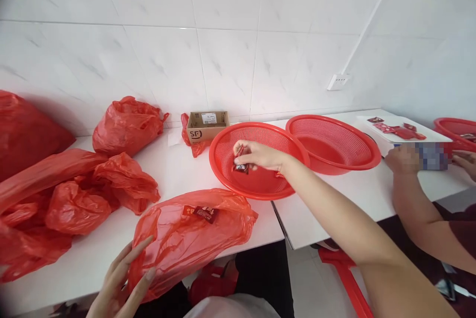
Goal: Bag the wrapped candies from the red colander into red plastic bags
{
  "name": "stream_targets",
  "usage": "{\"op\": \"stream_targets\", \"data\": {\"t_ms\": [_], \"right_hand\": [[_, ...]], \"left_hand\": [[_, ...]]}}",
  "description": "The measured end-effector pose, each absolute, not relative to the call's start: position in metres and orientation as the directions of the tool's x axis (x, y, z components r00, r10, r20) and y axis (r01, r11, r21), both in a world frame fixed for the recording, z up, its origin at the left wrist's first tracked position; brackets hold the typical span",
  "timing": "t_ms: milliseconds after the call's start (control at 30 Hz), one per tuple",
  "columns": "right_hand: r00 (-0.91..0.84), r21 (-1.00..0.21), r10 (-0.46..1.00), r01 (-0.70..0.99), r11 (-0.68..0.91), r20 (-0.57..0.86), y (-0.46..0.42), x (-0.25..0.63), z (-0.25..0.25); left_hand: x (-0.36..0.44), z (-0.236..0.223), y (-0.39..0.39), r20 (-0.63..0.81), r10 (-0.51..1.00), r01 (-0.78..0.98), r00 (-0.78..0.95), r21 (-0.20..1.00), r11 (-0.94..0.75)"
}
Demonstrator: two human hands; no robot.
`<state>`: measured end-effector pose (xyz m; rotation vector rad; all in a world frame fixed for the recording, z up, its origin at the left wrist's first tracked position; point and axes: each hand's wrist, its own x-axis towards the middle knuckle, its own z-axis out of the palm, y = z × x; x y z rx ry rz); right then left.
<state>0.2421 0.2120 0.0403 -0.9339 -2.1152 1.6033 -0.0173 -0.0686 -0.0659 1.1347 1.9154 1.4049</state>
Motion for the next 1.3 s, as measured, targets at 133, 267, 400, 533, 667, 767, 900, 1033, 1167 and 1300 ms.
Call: {"op": "stream_targets", "data": {"t_ms": [133,267,400,533,667,767,900,1033,1167,1300], "right_hand": [[-0.882,-0.98,0.469,0.122,0.158,-0.035,0.147,0.192,0.032],[-0.882,-0.864,0.468,0.277,0.421,-0.055,0.114,0.148,0.0],[-0.818,-0.733,0.57,0.437,0.521,-0.083,0.121,0.13,-0.025],[-0.795,-0.77,0.596,0.448,0.455,-0.11,0.135,0.132,-0.025],[-0.779,-0.793,0.619,0.439,0.423,-0.101,0.132,0.139,-0.016],[-0.812,-0.853,0.576,0.366,0.372,-0.097,0.133,0.155,-0.002],[-0.7,-0.839,0.714,0.396,0.372,-0.014,0.173,0.195,0.025],[-0.381,-0.348,0.912,0.885,0.311,-0.153,0.234,0.25,0.03],[-0.238,-0.127,0.916,0.97,0.208,-0.324,0.26,0.293,0.005],[-0.249,-0.033,0.858,0.964,0.263,-0.449,0.257,0.303,-0.023]], "left_hand": [[-0.021,-0.067,-0.052,0.085,0.886,0.361,-0.455,0.928,0.097],[-0.017,-0.056,-0.038,0.023,0.896,0.285,-0.443,0.952,0.116],[-0.014,-0.05,-0.035,0.016,0.884,0.233,-0.466,0.967,0.105],[-0.015,-0.051,-0.036,0.023,0.871,0.219,-0.49,0.971,0.098],[-0.017,-0.054,-0.038,0.034,0.874,0.211,-0.485,0.974,0.08],[-0.018,-0.054,-0.039,0.017,0.873,0.191,-0.487,0.978,0.088],[-0.017,-0.053,-0.041,0.013,0.868,0.193,-0.496,0.976,0.095],[-0.016,-0.053,-0.042,0.03,0.863,0.163,-0.504,0.985,0.061],[-0.014,-0.052,-0.044,-0.095,0.842,-0.018,-0.532,0.995,0.1],[-0.012,-0.049,-0.046,-0.138,0.837,-0.053,-0.529,0.99,0.13]]}}
